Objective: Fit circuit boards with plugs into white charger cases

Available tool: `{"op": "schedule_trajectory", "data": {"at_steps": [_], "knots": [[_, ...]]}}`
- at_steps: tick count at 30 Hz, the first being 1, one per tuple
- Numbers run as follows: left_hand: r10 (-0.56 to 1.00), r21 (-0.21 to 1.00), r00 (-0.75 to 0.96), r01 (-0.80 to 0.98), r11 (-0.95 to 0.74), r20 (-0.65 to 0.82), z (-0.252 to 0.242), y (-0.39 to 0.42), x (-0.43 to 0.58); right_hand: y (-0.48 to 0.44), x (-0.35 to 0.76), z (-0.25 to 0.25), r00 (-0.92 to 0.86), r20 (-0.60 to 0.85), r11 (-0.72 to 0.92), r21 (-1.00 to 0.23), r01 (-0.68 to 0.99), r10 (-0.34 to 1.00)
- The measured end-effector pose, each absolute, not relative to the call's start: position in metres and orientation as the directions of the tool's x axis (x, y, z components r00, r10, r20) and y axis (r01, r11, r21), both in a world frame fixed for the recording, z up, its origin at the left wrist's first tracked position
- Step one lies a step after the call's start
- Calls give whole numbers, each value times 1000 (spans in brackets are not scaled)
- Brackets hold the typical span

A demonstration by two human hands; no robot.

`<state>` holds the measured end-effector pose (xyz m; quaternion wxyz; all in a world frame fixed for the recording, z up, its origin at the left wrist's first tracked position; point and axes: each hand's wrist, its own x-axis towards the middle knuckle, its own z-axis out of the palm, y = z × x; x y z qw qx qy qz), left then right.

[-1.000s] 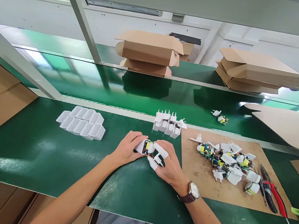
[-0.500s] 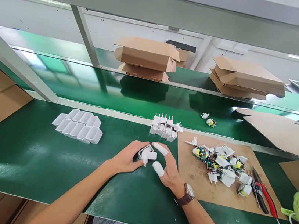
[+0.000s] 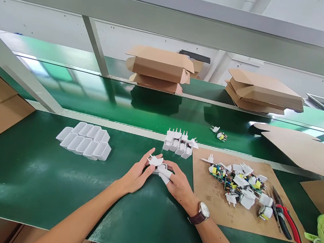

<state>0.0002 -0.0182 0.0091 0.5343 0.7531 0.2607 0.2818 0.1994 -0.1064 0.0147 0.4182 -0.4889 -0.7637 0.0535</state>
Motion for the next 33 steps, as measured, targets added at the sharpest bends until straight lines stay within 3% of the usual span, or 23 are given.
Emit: {"op": "schedule_trajectory", "data": {"at_steps": [5, 11, 15, 19, 23, 28, 33], "knots": [[672, 945, 696, -26, -327, 252, 6, -18, -1, -108, 199, 18, -73, 603, 485, -557, 674, 794], [677, 944, 693, -16, -330, 249, 7, -19, -1, -104, 198, 10, -154, 547, 489, -542, 684, 823], [632, 872, 669, -51, -486, 391, 6, -16, -2, -107, 200, 8, -134, 605, 502, -494, 710, 785], [615, 767, 583, -23, -641, 531, 8, -16, 0, -110, 199, 10, -162, 554, 485, -507, 713, 817], [717, 798, 527, 114, -592, 457, 12, -18, 3, -108, 195, 15, -145, 527, 457, -529, 715, 837], [814, 893, 491, 142, -427, 311, 17, -17, 6, -108, 195, 17, -160, 501, 454, -547, 703, 851], [853, 930, 459, 133, -343, 249, 16, -17, 9, -110, 195, 14, -208, 476, 429, -422, 799, 855]]}}
